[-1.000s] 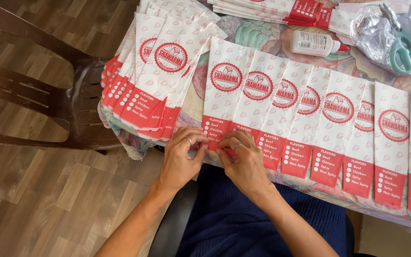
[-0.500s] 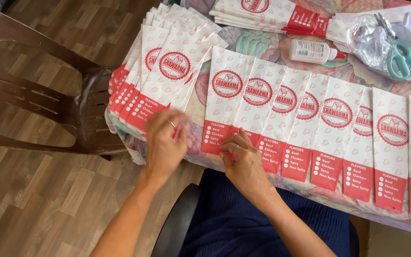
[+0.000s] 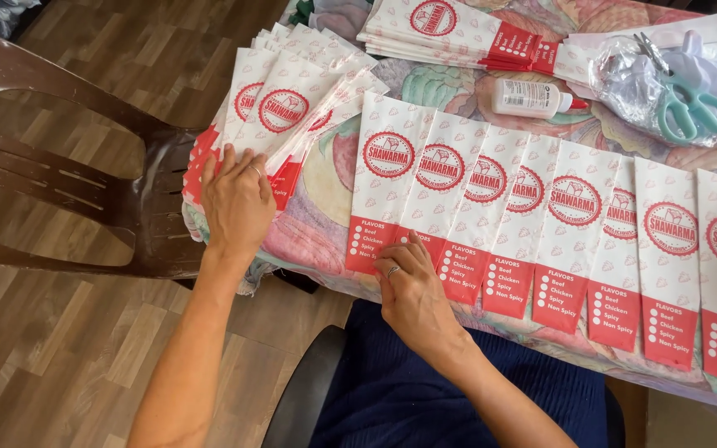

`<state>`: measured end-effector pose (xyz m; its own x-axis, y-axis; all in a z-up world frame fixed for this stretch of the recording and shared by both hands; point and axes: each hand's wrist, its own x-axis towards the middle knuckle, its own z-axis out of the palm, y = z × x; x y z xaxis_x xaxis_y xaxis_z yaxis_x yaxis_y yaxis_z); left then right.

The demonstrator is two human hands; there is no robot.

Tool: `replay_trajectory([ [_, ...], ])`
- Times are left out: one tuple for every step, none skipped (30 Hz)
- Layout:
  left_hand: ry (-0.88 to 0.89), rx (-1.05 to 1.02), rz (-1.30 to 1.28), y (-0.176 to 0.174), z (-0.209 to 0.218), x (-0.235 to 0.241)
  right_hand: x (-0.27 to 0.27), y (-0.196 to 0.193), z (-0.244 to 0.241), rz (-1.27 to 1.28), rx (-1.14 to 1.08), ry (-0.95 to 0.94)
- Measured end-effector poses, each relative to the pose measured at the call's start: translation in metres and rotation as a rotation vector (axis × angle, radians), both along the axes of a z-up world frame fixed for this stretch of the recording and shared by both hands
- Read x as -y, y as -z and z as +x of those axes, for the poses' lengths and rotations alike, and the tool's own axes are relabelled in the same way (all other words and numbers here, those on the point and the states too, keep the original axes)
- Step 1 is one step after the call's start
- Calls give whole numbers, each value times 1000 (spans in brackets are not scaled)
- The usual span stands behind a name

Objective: Assembling paper bags by applying glue to templates and folding them into shape.

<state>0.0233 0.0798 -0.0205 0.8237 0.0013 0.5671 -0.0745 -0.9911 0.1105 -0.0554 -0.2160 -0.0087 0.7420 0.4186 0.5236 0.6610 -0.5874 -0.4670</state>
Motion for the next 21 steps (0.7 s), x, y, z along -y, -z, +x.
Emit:
replay_trajectory([
  [-1, -1, 1, 11, 4, -6, -2, 1, -2, 1, -1, -1],
  [-51, 106, -20, 22, 9, -11, -3, 2, -4, -17, 40, -3],
  [-101, 213, -40, 33, 14, -16, -5, 3, -6, -34, 81, -4],
  [-101, 210, -41, 23, 10, -12, -4, 4, -5, -36, 78, -4],
  [-138, 237, -57, 13, 6, -9, -4, 4, -5, -37, 98, -15],
  [-177, 265, -71, 3, 2, -6, -4, 5, -5, -37, 118, -29],
  [-179, 264, -71, 0, 2, -4, -3, 3, -6, -37, 116, -31],
  [-212, 263, -79, -4, 3, -2, -3, 0, -6, -23, 99, -47],
  [-244, 263, -86, -7, 4, 0, -3, -2, -5, -10, 82, -64],
  [-247, 265, -90, -12, 0, 4, -2, -5, -4, -14, 84, -67],
  [-221, 215, -127, -16, -3, 7, -2, -7, -2, 23, 78, -68],
  [-195, 164, -164, -20, -7, 10, -2, -9, -2, 59, 70, -69],
  [-198, 163, -168, -25, -7, 14, -5, -15, 6, 55, 69, -72],
  [-173, 124, -196, -30, -9, 17, -9, -21, 14, 119, 92, -91],
  [-148, 85, -223, -35, -11, 20, -14, -27, 21, 183, 115, -110],
  [-151, 87, -224, -37, -11, 21, -24, -33, 36, 183, 117, -113],
  [-134, 63, -201, -40, -12, 23, -35, -40, 51, 184, 176, -110],
  [-120, 39, -176, -43, -13, 24, -47, -46, 65, 188, 234, -109],
  [-125, 41, -173, -43, -14, 25, -62, -48, 80, 191, 235, -114],
  [-113, 0, -191, -44, -13, 26, -78, -51, 97, 95, 305, -113],
  [-102, -41, -208, -45, -11, 28, -94, -55, 114, -2, 374, -111],
])
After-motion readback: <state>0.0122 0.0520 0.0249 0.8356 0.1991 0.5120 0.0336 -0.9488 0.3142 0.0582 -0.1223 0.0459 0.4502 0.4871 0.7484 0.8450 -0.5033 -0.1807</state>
